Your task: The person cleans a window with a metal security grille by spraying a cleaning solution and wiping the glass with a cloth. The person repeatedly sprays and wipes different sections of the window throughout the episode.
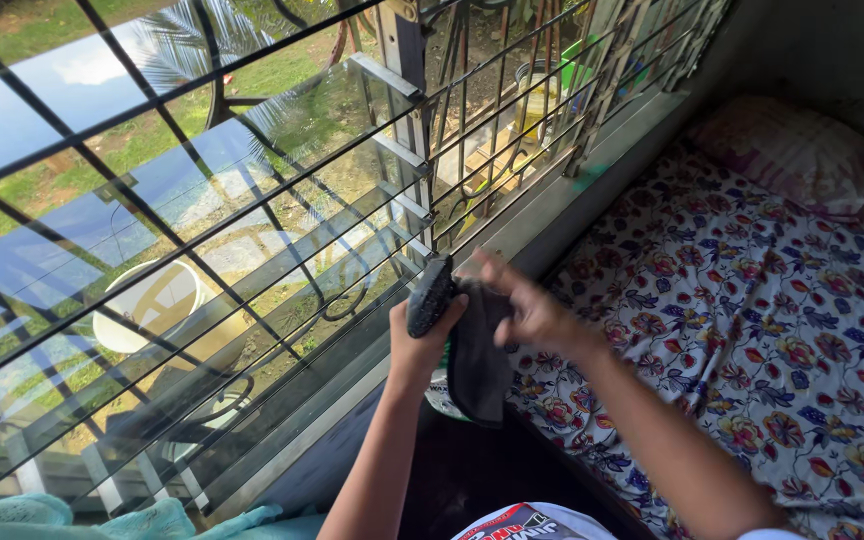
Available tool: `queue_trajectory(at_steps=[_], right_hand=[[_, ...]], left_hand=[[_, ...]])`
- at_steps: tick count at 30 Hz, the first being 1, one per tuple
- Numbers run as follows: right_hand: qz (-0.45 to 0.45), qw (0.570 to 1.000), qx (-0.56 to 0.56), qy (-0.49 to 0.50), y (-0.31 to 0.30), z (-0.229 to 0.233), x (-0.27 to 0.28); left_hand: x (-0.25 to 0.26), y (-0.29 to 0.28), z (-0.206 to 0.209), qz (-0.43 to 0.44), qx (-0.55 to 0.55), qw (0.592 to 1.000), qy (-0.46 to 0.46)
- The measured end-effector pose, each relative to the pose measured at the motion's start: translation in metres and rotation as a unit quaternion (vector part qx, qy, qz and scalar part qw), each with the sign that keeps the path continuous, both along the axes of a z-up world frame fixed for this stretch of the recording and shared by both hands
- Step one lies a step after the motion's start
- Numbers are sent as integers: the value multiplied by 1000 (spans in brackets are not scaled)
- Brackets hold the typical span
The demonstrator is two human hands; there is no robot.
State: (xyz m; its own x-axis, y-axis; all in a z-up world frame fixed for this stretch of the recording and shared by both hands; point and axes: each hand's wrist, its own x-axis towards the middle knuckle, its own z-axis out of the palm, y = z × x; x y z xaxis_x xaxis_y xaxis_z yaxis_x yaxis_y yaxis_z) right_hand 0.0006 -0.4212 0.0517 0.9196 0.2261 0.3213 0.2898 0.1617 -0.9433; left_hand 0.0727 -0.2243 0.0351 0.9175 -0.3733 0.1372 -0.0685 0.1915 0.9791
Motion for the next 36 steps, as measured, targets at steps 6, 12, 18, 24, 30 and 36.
queue_trajectory(at_steps=[6, 12, 18, 24, 30, 36], right_hand=[[-135, 983, 42, 113, 41, -51, 7], [-285, 911, 137, 267, 30, -59, 26], [-479, 872, -94, -43, 43, -1, 94], [-513, 796, -272, -172, 134, 3, 163], [-482, 732, -419, -235, 140, -16, 223], [-269, 713, -625, -169, 126, -7, 221]], left_hand=[[0, 22, -1, 44, -34, 998, 5], [-9, 62, 5, 111, -1, 994, 13], [-22, 108, 4, 184, 23, 982, -26], [-40, 145, 6, 231, 48, 970, -50], [-61, 186, 7, 279, 61, 958, -28], [-71, 205, 10, 298, 82, 950, -42]])
